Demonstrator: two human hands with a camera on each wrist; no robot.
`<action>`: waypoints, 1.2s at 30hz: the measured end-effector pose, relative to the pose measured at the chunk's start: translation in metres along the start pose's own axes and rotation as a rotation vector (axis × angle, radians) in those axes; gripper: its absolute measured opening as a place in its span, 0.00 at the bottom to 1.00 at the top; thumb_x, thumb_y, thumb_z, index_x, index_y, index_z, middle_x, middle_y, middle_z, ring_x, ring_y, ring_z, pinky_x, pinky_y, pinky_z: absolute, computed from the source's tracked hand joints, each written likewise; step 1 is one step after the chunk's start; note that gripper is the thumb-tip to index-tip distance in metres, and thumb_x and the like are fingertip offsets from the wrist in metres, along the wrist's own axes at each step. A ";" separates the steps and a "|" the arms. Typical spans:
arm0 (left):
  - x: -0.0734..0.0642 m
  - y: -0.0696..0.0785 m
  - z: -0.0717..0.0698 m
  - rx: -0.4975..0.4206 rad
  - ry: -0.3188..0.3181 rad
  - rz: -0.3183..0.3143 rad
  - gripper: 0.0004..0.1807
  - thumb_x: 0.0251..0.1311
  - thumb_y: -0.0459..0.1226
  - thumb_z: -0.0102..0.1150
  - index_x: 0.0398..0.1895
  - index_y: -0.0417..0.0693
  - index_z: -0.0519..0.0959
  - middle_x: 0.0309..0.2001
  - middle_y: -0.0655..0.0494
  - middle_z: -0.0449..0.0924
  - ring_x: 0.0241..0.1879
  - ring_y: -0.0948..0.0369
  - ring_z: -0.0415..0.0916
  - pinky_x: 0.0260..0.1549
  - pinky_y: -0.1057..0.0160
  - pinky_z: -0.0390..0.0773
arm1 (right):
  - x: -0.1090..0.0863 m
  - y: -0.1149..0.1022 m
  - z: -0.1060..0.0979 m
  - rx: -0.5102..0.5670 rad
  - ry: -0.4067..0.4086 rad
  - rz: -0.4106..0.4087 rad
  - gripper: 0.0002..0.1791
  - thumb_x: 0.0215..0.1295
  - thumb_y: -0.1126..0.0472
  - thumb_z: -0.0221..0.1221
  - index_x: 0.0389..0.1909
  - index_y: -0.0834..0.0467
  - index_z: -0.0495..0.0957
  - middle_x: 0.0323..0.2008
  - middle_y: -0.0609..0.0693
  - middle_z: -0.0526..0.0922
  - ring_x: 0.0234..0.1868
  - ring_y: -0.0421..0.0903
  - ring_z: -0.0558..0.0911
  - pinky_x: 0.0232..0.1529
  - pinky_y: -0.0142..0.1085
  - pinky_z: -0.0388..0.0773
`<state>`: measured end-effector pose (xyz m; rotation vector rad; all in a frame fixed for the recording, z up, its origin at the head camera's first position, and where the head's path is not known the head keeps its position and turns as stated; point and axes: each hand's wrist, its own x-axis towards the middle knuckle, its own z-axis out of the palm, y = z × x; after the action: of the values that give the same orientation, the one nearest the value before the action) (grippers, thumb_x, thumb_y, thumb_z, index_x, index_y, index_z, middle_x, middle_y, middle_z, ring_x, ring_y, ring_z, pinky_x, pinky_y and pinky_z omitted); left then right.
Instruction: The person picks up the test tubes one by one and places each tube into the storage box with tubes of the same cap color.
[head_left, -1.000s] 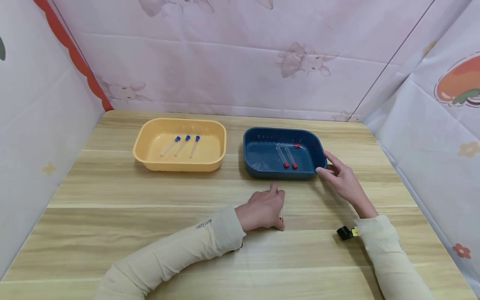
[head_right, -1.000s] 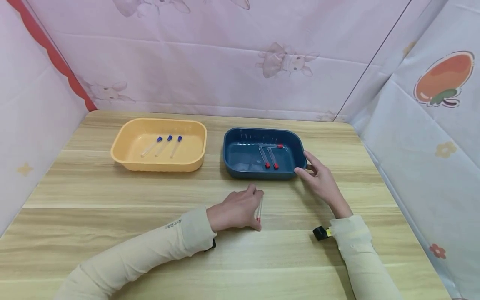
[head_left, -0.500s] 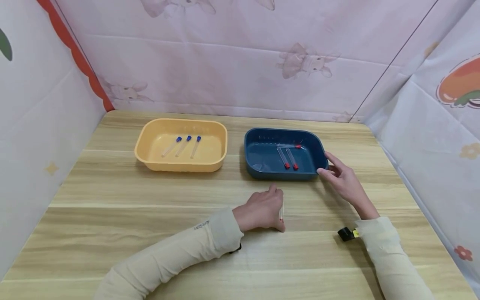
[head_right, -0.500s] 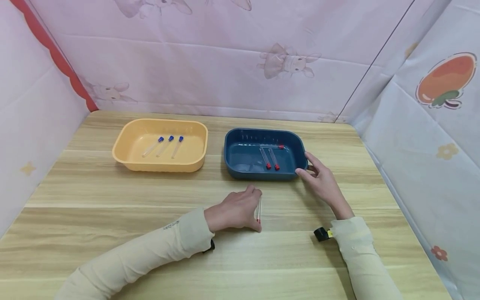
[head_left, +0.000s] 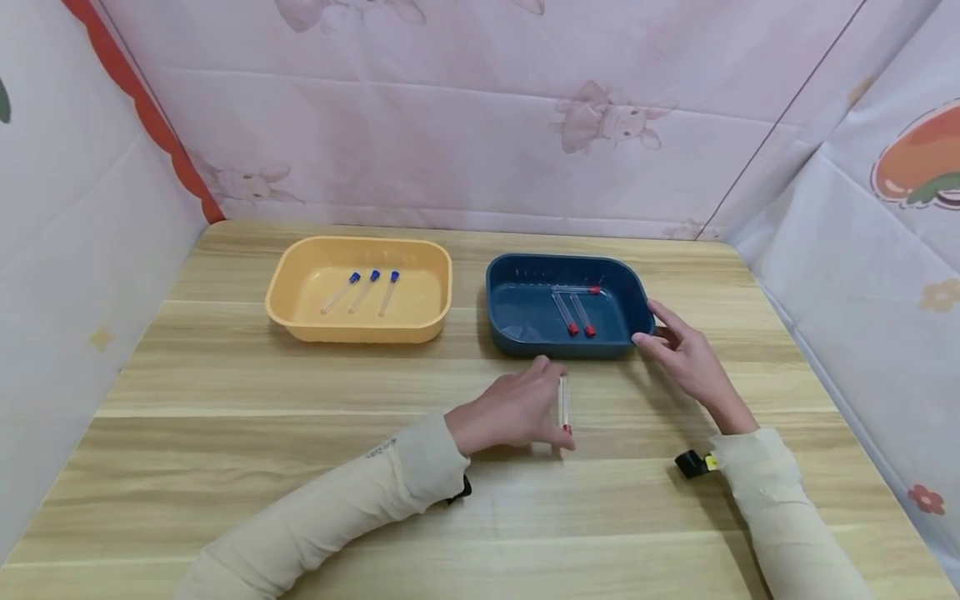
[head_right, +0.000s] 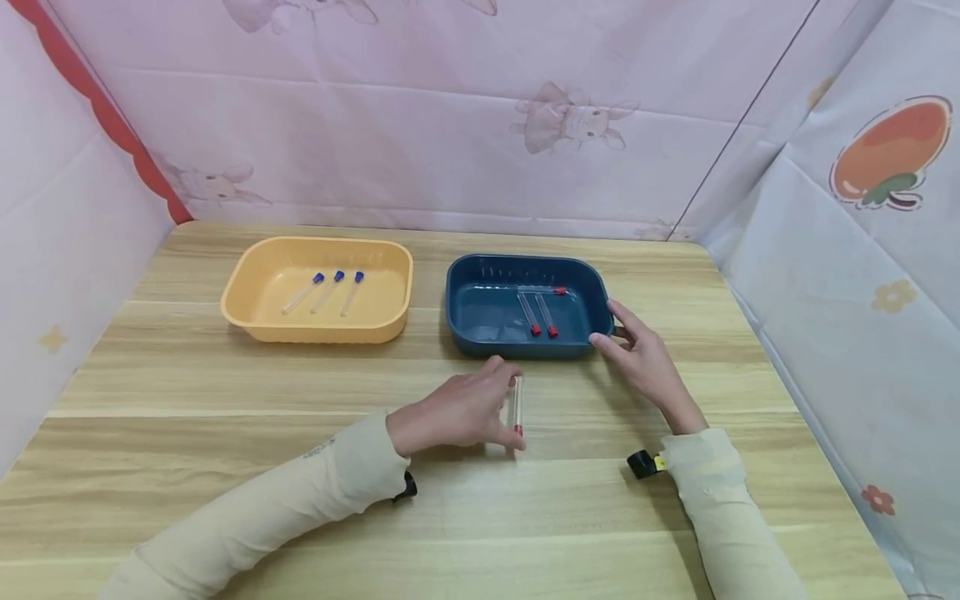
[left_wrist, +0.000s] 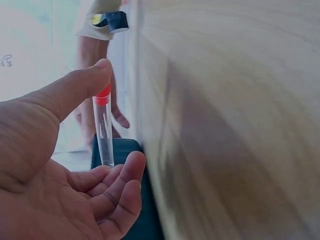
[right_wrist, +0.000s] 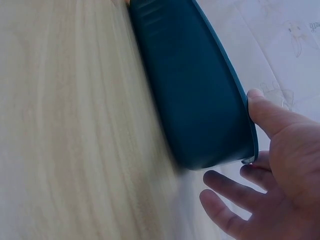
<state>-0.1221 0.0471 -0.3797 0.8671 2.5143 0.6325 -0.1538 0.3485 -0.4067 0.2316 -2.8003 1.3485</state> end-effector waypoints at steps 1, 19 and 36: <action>-0.001 0.001 -0.003 -0.006 0.008 0.004 0.54 0.51 0.59 0.78 0.75 0.44 0.65 0.59 0.50 0.69 0.46 0.60 0.73 0.47 0.62 0.81 | 0.000 0.000 0.000 0.002 0.001 0.000 0.38 0.77 0.58 0.60 0.81 0.61 0.56 0.76 0.67 0.62 0.62 0.64 0.77 0.47 0.14 0.72; 0.001 0.001 -0.058 -0.246 0.189 0.138 0.51 0.54 0.52 0.78 0.76 0.44 0.63 0.64 0.49 0.68 0.60 0.59 0.74 0.51 0.65 0.81 | 0.001 -0.006 -0.002 -0.030 0.003 0.003 0.38 0.77 0.57 0.61 0.81 0.59 0.56 0.76 0.65 0.63 0.62 0.63 0.78 0.45 0.13 0.71; 0.013 -0.015 -0.101 -0.316 0.345 0.128 0.51 0.56 0.51 0.78 0.76 0.43 0.60 0.70 0.49 0.64 0.62 0.59 0.69 0.58 0.61 0.77 | -0.001 -0.007 -0.001 -0.005 -0.008 0.006 0.38 0.77 0.58 0.61 0.81 0.60 0.56 0.76 0.66 0.62 0.61 0.62 0.78 0.46 0.14 0.72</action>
<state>-0.1891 0.0164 -0.3083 0.8634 2.5581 1.2794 -0.1514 0.3453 -0.4005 0.2293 -2.8126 1.3444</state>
